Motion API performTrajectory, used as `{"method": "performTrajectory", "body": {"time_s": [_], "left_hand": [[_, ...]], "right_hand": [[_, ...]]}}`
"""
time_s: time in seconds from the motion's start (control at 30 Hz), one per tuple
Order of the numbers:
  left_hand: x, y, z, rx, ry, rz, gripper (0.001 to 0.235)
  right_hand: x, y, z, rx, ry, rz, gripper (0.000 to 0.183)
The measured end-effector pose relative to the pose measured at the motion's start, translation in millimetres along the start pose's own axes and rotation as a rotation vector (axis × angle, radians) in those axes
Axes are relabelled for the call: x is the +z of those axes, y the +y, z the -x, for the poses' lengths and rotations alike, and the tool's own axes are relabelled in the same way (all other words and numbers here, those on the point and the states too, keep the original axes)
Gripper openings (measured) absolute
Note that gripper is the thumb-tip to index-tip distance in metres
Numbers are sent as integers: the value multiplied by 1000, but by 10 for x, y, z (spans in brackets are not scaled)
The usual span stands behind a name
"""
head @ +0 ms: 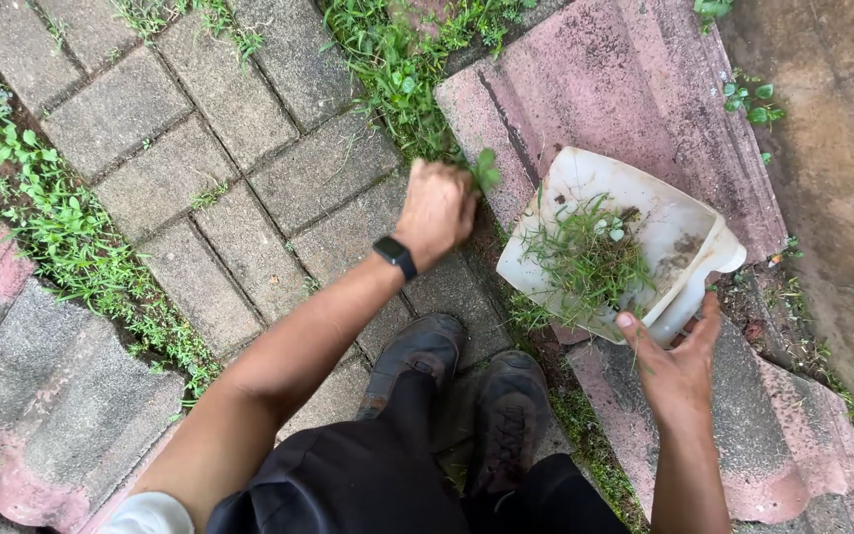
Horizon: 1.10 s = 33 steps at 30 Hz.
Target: The person crouches on a paved walkway and pulls weeds and grass out of the cracks between the pavers by hand. They drop each pulled weed into a white plastic container held in the other hand, working along the joints between the paving stones.
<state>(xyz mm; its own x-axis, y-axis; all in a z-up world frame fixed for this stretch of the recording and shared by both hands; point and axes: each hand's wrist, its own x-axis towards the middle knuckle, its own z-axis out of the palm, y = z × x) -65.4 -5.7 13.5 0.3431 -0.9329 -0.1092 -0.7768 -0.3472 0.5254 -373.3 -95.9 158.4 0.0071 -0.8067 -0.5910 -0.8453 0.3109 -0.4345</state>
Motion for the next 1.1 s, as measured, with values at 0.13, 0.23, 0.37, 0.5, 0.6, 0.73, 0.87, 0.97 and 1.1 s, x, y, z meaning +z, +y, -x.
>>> {"method": "performTrajectory", "body": {"time_s": [0.13, 0.23, 0.37, 0.5, 0.6, 0.73, 0.87, 0.97, 1.1], "left_hand": [[-472, 546, 218, 122, 141, 285, 11], [-815, 966, 144, 173, 221, 321, 13], [-791, 1449, 32, 335, 404, 316, 14], [-708, 1708, 17, 545, -79, -273, 24], [-616, 1691, 121, 543, -98, -348, 34], [-603, 1528, 225, 495, 148, -167, 45], [-738, 1133, 198, 319, -97, 80, 49], [-529, 528, 184, 57, 17, 26, 40], [-415, -48, -17, -195, 93, -357, 61]], "right_hand": [[1, 0, 26, -18, 1, -30, 122], [19, 77, 5, -63, 12, -78, 120], [36, 258, -73, -141, 9, -86, 117], [79, 441, -196, -202, -2, -177, 113], [32, 421, -163, -194, -2, -101, 114], [16, 61, 1, -47, 1, -65, 115], [12, 182, -58, -100, 12, -45, 115], [2, 194, -53, -104, 16, 36, 116], [5, 154, -38, -83, 11, 29, 116]]}}
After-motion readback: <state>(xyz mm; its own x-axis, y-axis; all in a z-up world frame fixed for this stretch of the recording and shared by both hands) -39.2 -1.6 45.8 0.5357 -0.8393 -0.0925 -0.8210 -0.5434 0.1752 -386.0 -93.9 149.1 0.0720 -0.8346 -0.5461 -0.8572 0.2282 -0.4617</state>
